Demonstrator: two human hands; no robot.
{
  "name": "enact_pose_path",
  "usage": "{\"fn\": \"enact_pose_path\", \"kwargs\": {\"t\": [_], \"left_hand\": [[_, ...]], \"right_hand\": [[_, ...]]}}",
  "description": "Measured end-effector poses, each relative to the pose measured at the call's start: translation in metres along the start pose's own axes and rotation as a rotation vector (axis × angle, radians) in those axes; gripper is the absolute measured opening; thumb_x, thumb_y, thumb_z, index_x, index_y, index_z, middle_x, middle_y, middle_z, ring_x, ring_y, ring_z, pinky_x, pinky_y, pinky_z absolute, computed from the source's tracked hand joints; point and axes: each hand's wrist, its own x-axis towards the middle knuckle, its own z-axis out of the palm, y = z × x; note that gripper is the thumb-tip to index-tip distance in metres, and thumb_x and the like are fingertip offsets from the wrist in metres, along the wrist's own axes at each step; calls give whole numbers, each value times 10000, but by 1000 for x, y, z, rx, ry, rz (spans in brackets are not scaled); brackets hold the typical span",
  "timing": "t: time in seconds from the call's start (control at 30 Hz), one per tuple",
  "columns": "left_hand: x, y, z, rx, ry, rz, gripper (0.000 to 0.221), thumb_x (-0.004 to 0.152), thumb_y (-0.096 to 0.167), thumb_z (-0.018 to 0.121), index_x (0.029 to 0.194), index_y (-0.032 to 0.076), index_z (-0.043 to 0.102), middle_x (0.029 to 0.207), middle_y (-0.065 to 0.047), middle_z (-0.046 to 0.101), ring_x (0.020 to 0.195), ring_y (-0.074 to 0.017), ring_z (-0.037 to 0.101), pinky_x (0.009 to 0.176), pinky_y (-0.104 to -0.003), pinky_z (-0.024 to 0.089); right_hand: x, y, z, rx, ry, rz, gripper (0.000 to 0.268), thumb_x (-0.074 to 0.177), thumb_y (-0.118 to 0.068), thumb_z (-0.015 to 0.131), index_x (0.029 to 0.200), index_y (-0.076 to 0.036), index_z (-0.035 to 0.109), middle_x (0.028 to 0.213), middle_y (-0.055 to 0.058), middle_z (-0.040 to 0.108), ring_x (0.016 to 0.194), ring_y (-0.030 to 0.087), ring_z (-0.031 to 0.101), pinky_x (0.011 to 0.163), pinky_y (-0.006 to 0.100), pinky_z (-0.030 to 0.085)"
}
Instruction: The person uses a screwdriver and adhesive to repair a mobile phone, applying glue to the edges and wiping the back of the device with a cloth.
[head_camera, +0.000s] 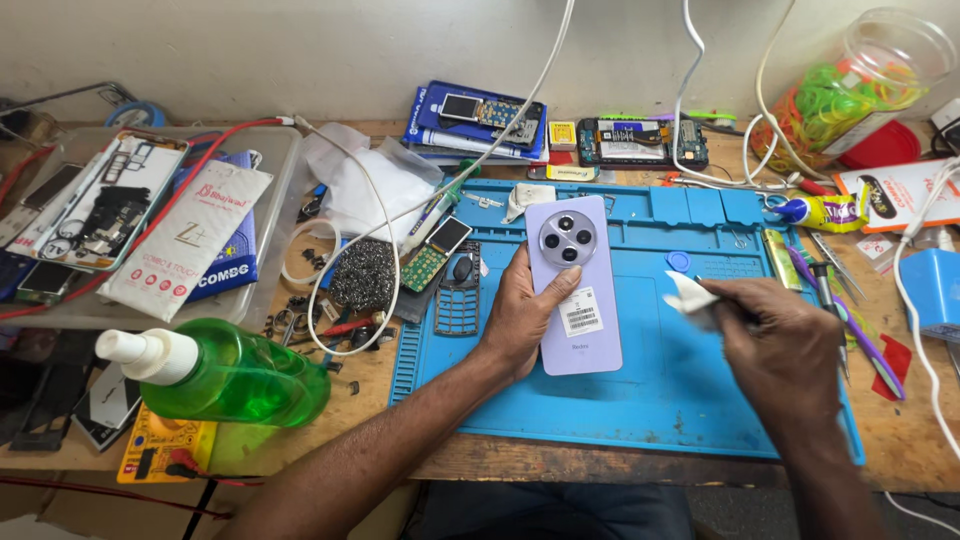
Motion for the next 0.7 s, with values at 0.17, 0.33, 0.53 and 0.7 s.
{"fn": "enact_pose_path", "kwargs": {"t": [0.17,0.33,0.53,0.7], "left_hand": [[-3,-10,1,-29,-44,69,352,1025,117,637,1319,-2,484,1179,-114,651,1048,-150,683,891,-329,632],[-16,-4,14,-6,-133,-82,403,983,117,644,1332,11,471,1165,-105,683,1023,-157,696,844,-323,635],[-34,4,43,69,-307,102,544,990,109,686,1477,74,445,1288,-79,660,1176,-108,646,1016,-293,565],[-8,11,3,-98,14,59,380,985,94,697,1321,35,529,1175,-84,678,1032,-161,694,898,-352,620]], "right_hand": [[-12,-17,41,509,-249,296,199,854,-54,748,1048,-33,788,901,101,817,769,149,766,701,300,618],[16,-22,52,534,-92,276,193,946,-146,767,1010,34,794,820,108,755,693,110,629,608,260,486],[71,2,76,781,-172,241,152,979,-118,719,969,29,756,813,73,733,678,97,639,611,248,516],[58,10,38,887,-81,214,153,1023,-95,674,1124,4,732,982,67,766,839,130,710,783,271,584]]}}
